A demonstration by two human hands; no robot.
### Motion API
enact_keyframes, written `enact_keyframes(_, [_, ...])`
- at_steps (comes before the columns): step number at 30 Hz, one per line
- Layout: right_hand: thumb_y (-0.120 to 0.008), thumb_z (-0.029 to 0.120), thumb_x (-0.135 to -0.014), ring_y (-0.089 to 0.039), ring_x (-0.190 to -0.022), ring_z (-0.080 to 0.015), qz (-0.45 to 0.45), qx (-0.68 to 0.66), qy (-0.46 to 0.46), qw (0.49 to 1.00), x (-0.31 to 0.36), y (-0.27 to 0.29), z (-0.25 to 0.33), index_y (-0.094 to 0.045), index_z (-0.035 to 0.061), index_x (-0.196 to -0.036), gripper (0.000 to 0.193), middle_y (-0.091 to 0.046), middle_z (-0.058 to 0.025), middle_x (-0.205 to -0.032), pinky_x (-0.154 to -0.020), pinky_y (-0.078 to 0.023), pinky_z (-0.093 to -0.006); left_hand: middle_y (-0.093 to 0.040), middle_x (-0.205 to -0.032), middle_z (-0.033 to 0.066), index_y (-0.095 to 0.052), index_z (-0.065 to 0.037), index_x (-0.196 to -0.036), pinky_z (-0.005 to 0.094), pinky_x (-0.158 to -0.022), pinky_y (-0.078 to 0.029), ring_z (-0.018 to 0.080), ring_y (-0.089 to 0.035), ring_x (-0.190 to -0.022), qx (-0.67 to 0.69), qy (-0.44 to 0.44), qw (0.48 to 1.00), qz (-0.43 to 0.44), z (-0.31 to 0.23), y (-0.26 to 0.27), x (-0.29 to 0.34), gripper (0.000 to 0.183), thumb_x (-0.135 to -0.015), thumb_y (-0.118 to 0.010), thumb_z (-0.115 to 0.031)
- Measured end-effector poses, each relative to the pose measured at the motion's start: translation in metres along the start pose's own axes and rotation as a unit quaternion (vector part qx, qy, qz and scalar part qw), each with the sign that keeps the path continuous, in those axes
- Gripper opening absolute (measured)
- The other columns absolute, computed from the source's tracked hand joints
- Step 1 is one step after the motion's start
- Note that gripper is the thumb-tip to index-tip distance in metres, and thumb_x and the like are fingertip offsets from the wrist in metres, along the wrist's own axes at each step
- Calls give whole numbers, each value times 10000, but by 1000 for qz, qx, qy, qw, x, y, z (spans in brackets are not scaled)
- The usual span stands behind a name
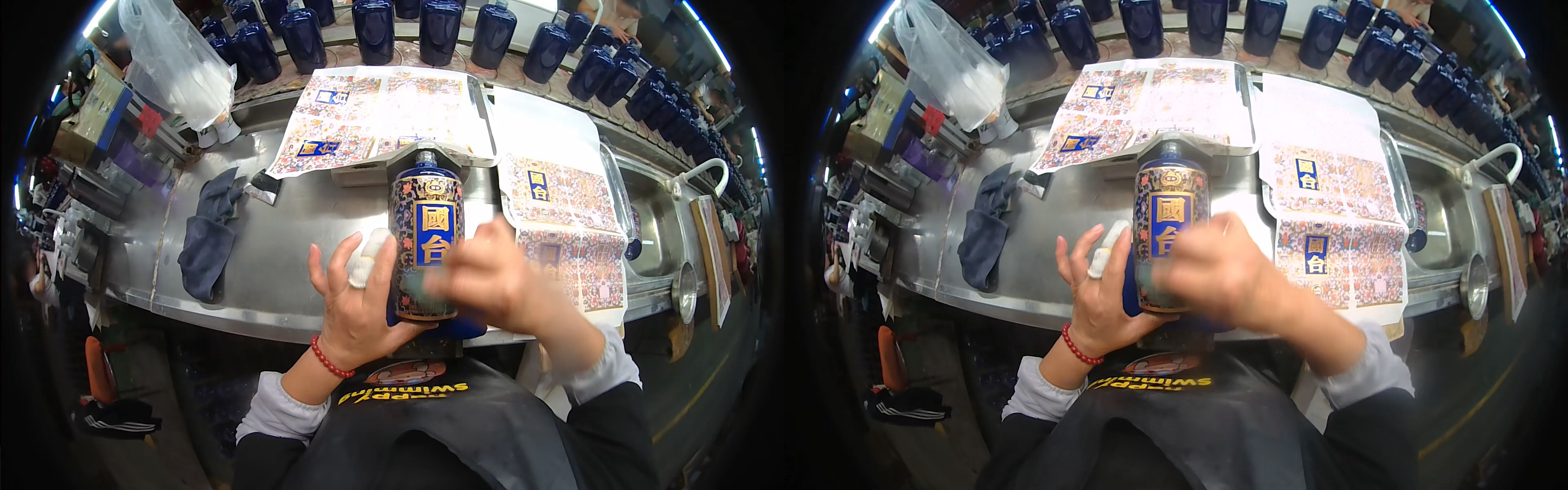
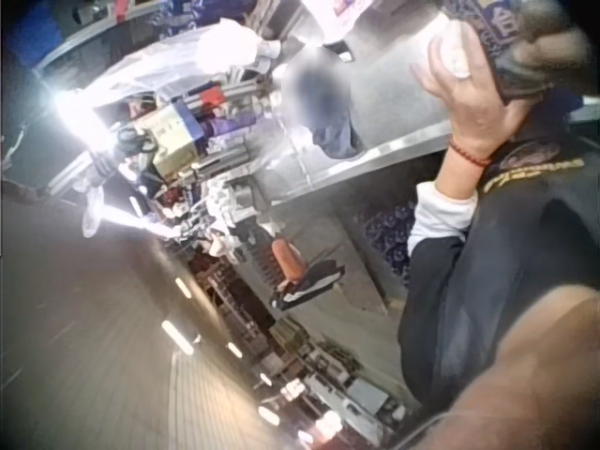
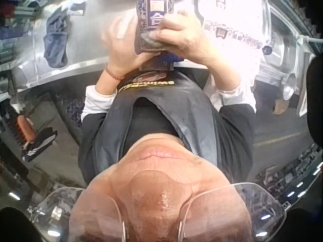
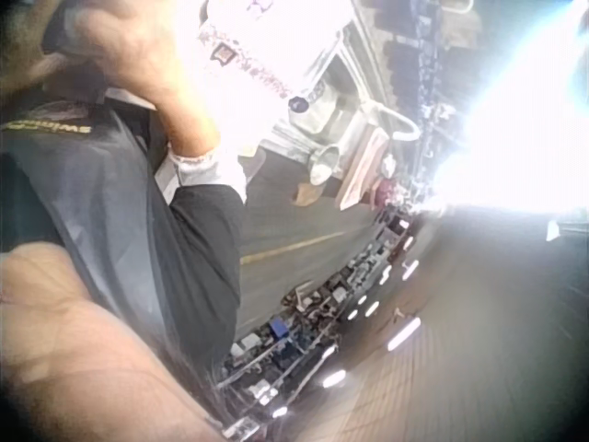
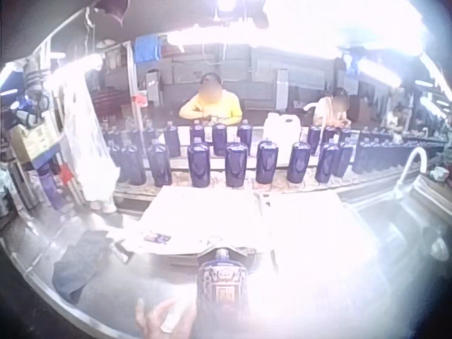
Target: The person applies decorative stickers to a blue ceramic bottle, smoothing them with a green tool and rotating the bottle to cover different sides. The person then places the finished bottle aside and picks up a new bottle to repeat the process.
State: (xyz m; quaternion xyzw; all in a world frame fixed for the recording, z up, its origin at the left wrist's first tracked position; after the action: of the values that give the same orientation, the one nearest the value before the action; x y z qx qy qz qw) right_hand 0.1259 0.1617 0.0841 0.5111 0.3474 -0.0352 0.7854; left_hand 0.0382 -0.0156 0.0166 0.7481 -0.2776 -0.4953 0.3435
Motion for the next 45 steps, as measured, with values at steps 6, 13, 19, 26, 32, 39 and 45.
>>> enact_keyframes(6, [-786,64,-796,-615,-722,-135,-74,-191,-333,920,67,0,-46,-711,25,-918,148,-632,-54,-798,-628,-466,-284,-650,-1323,6,-633,-203,-1364,587,-1203,-48,292,-357,-1373,81,-153,985,16,9,-3,-29,759,-941,-351,-766])
enact_keyframes(13, [-798,58,-785,-569,-736,-183,-131,10,-230,964,33,-5,-27,-734,88,-1006,232,-586,-33,-805,-631,-433,-293,-626,-1385,28,-544,-179,-1466,536,-1198,-59,287,-375,-1385,97,-143,984,33,57,-26,-82,740,-985,-342,-703])
enact_keyframes(19, [-782,42,-746,-596,-813,-251,13,-259,-127,957,53,-9,23,-730,68,-982,244,-598,-64,-829,-702,-456,-365,-546,-1461,138,-411,6,-1507,533,-1187,-131,331,-346,-1416,211,-55,976,-13,46,-21,-32,1004,-898,-435,-792])
enact_keyframes(26, [-799,74,-730,-607,-850,-251,57,-257,-66,963,63,-20,40,-732,71,-999,277,-603,-70,-894,-755,-467,-391,-511,-1430,184,-375,10,-1519,586,-1178,-87,363,-357,-1379,107,2,994,33,20,-21,2,1164,-647,-830,-614])
enact_keyframes(32, [-811,36,-703,-602,-805,-261,-5,-152,-117,981,62,-15,42,-733,64,-1051,357,-603,-82,-894,-698,-473,-387,-596,-1339,132,-457,-15,-1483,602,-1173,-72,323,-450,-1317,30,-34,999,-4,9,-1,-5,1079,-661,-830,-605])
enact_keyframes(39, [-802,12,-659,-595,-823,-281,18,-149,-158,976,73,-15,46,-732,70,-1051,402,-609,-82,-907,-724,-485,-399,-543,-1432,190,-430,18,-1499,606,-1169,-108,362,-420,-1344,69,-13,998,11,15,-20,6,1105,-690,-798,-638])
enact_keyframes(45, [-785,23,-794,-576,-690,-162,-190,-203,-324,904,96,-9,26,-729,27,-942,158,-607,-56,-760,-628,-433,-291,-406,-1490,321,-266,120,-1526,550,-1194,-144,465,-294,-1431,235,16,968,86,23,-29,15,1136,-852,-608,-727])
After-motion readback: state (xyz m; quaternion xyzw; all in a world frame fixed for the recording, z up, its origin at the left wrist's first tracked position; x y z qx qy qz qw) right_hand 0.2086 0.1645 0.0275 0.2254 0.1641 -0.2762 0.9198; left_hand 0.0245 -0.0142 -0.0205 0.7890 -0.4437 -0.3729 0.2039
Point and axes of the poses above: each hand's wrist, its own x-axis away from the middle knuckle, its own y-axis out of the back of the hand, z = x × y, the point moved 4 cm from there along -x, towards the middle knuckle
